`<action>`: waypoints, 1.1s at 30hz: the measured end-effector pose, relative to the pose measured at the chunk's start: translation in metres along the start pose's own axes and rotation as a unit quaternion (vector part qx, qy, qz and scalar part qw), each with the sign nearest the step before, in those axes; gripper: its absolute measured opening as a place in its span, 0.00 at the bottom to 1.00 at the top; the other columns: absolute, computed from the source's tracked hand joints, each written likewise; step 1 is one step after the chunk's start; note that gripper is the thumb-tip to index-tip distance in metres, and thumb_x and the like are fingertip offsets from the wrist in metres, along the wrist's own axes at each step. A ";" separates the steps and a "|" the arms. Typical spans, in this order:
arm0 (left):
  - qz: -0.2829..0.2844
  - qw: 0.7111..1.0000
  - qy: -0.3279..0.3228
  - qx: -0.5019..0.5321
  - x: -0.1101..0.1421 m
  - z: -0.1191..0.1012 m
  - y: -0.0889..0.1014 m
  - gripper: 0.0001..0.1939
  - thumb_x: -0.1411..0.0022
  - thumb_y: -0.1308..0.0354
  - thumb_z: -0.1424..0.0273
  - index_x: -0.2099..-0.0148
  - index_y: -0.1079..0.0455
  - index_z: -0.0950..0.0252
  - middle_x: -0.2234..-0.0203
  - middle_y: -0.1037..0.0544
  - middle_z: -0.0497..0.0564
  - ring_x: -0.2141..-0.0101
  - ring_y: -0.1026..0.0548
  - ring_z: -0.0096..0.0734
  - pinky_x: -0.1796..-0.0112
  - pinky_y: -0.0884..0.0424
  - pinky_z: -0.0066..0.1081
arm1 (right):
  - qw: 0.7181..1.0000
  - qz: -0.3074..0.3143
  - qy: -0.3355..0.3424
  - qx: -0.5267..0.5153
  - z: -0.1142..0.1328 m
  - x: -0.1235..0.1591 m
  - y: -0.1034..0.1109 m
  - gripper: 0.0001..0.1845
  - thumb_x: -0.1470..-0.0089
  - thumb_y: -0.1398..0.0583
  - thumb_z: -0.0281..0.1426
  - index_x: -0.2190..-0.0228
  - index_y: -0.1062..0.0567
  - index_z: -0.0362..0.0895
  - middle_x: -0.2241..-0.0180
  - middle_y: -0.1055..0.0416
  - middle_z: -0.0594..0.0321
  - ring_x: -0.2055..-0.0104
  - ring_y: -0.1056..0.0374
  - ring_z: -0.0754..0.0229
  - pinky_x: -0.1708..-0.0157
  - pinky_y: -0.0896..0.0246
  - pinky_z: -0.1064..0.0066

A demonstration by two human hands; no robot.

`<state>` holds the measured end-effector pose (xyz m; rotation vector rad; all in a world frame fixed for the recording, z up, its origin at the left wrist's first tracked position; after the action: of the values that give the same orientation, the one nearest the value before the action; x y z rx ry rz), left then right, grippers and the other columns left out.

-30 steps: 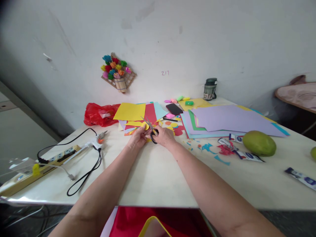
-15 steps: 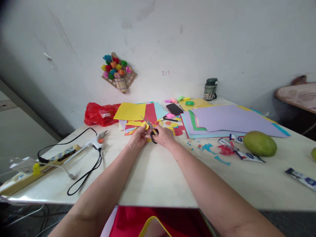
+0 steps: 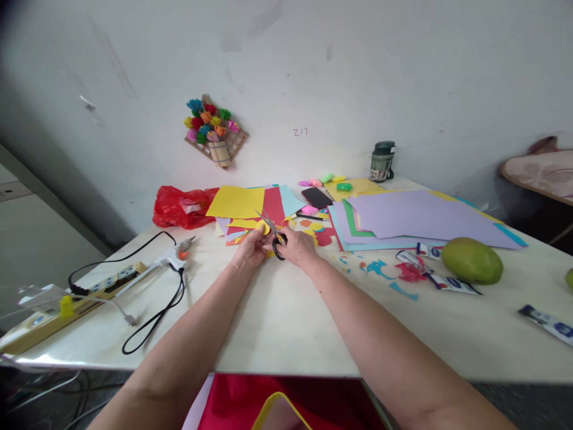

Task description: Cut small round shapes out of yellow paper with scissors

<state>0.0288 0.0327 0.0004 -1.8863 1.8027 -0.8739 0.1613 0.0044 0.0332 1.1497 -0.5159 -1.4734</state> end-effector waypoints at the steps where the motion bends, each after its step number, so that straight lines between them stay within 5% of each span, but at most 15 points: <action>1: -0.001 1.000 -0.001 0.002 0.000 0.000 0.000 0.07 0.45 0.35 0.76 0.71 0.30 0.65 0.76 0.22 0.49 0.69 0.20 0.31 0.54 0.25 0.32 | 1.000 -0.001 0.001 0.002 0.000 0.000 0.000 0.21 0.46 0.40 0.46 0.55 0.24 0.47 0.63 0.20 0.58 0.59 0.25 0.51 0.65 0.41 0.68; 33: 0.028 0.999 -0.028 0.023 -0.009 -0.003 0.005 0.06 0.46 0.35 0.79 0.70 0.29 0.67 0.74 0.21 0.50 0.71 0.20 0.31 0.57 0.23 0.33 | 0.999 0.002 0.020 0.037 0.003 0.000 0.003 0.22 0.47 0.38 0.45 0.54 0.23 0.47 0.63 0.19 0.58 0.59 0.24 0.51 0.63 0.39 0.68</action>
<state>0.0230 0.0413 -0.0026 -1.8038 1.7776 -0.8272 0.1599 0.0023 0.0372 1.2323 -0.5477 -1.4359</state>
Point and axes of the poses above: each hand's wrist, its own x-axis away from the middle knuckle, its own y-axis out of the back of the hand, z = x × y, the point moved 6 cm from there along -x, towards the middle knuckle
